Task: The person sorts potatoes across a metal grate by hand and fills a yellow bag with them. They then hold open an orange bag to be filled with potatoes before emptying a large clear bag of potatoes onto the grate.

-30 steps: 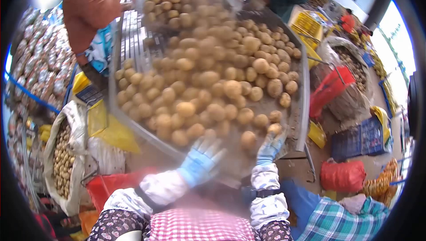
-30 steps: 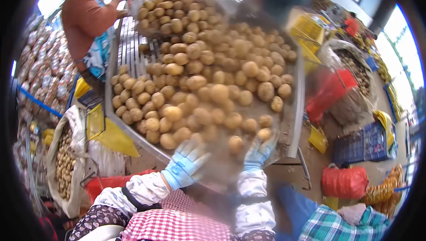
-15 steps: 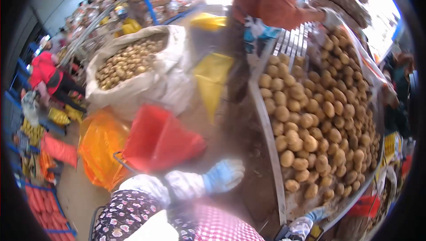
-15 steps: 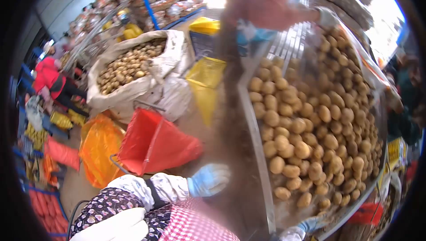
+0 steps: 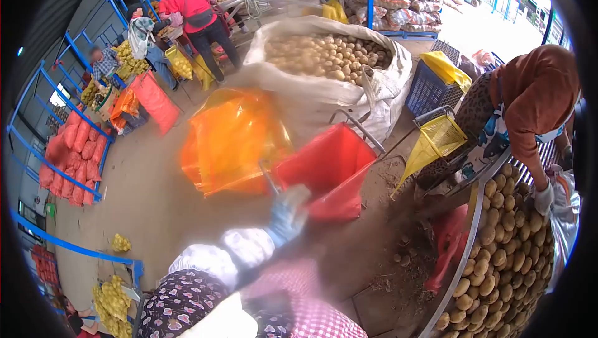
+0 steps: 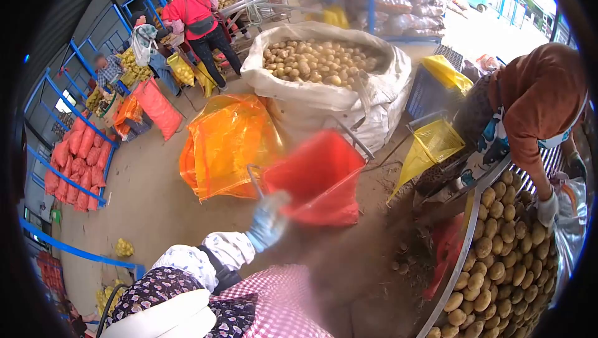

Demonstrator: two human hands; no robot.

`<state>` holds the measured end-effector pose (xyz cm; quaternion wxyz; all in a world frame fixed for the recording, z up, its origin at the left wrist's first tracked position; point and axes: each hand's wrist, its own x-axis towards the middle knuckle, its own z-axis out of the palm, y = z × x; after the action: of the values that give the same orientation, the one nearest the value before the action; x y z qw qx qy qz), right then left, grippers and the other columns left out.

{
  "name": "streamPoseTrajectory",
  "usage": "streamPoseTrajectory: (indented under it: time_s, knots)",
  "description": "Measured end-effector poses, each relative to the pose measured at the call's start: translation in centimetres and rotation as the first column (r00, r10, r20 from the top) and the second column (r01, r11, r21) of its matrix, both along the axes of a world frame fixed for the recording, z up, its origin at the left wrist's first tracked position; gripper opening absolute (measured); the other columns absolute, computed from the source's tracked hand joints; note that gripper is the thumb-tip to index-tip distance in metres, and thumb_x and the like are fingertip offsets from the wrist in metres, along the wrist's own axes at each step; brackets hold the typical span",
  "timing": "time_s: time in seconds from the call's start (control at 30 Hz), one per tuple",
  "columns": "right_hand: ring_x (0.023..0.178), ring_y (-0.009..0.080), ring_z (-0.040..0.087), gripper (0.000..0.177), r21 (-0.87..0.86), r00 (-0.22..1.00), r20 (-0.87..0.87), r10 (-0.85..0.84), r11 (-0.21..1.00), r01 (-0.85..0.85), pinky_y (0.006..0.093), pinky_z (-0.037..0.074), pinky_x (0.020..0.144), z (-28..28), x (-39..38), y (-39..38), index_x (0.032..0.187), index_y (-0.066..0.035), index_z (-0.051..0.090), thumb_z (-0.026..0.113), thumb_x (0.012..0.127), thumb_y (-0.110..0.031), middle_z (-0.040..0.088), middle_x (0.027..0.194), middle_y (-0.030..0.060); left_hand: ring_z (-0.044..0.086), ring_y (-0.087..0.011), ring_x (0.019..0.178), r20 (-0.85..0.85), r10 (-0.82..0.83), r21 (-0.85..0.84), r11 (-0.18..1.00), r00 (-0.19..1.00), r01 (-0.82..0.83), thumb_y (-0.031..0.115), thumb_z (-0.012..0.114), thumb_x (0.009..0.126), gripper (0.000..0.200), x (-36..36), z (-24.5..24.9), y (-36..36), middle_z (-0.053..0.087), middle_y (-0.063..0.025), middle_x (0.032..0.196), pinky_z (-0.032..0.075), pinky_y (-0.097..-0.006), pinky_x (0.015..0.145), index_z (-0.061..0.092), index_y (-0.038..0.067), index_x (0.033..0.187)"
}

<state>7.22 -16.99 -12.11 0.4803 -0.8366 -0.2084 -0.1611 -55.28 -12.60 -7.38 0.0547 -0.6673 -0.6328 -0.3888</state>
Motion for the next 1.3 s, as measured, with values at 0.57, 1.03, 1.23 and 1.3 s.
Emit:
streamPoseTrajectory:
  time_s: [0.57, 1.03, 1.23, 1.3]
  knots:
    - [0.126, 0.0287, 0.044, 0.054, -0.059, 0.996, 0.037, -0.085, 0.994, 0.087, 0.0379, 0.032, 0.111, -2.2, 1.1, 0.7, 0.137, 0.005, 0.042, 0.049, 0.099, -0.032, 0.044, 0.141, 0.0180, 0.019, -0.0338, 0.145, -0.802, 0.282, -0.551, -0.005, 0.527, -0.835, 0.040, 0.050, 0.090, 0.054, -29.8, -16.4, 1.6, 0.033, -0.0101, 0.153, 0.012, -0.0521, 0.117, 0.046, 0.021, 0.140]
    - [0.125, 0.0279, 0.046, 0.053, 0.157, 0.966, -0.032, -0.256, 0.953, 0.258, 0.0371, 0.033, 0.110, -1.2, 4.9, -10.9, 0.137, 0.004, 0.043, 0.048, 0.100, -0.033, 0.045, 0.140, 0.0174, 0.063, -0.0296, 0.099, 0.283, 0.168, -0.021, 0.985, 0.944, -0.169, 0.030, 0.051, 0.093, 0.035, -22.0, 26.9, 21.6, 0.066, -0.0169, 0.108, 0.050, -0.0391, 0.085, 0.061, 0.004, 0.114]
    - [0.124, 0.0275, 0.046, 0.052, 0.501, 0.835, -0.238, -0.496, 0.674, 0.543, 0.0367, 0.033, 0.110, -1.0, 4.3, -20.3, 0.136, 0.004, 0.044, 0.047, 0.100, -0.034, 0.046, 0.139, 0.0171, 0.063, -0.0238, 0.098, 0.502, -0.565, -0.434, 0.490, 0.655, 0.756, 0.026, 0.054, 0.093, 0.034, 11.1, 19.9, 14.1, 0.066, -0.0145, 0.109, 0.051, -0.0362, 0.084, 0.059, 0.004, 0.119]
    - [0.130, 0.0228, 0.041, 0.065, 0.561, 0.856, -0.324, -0.403, 0.646, 0.517, 0.0354, 0.031, 0.111, -1.4, 3.6, -20.5, 0.146, -0.006, 0.034, 0.048, 0.098, -0.047, 0.037, 0.148, 0.0105, 0.063, -0.0218, 0.098, 0.577, -0.618, -0.479, 0.273, 0.534, 0.834, 0.024, 0.055, 0.093, 0.034, 18.3, 18.1, 9.5, 0.066, -0.0137, 0.110, 0.051, -0.0352, 0.083, 0.058, 0.004, 0.120]
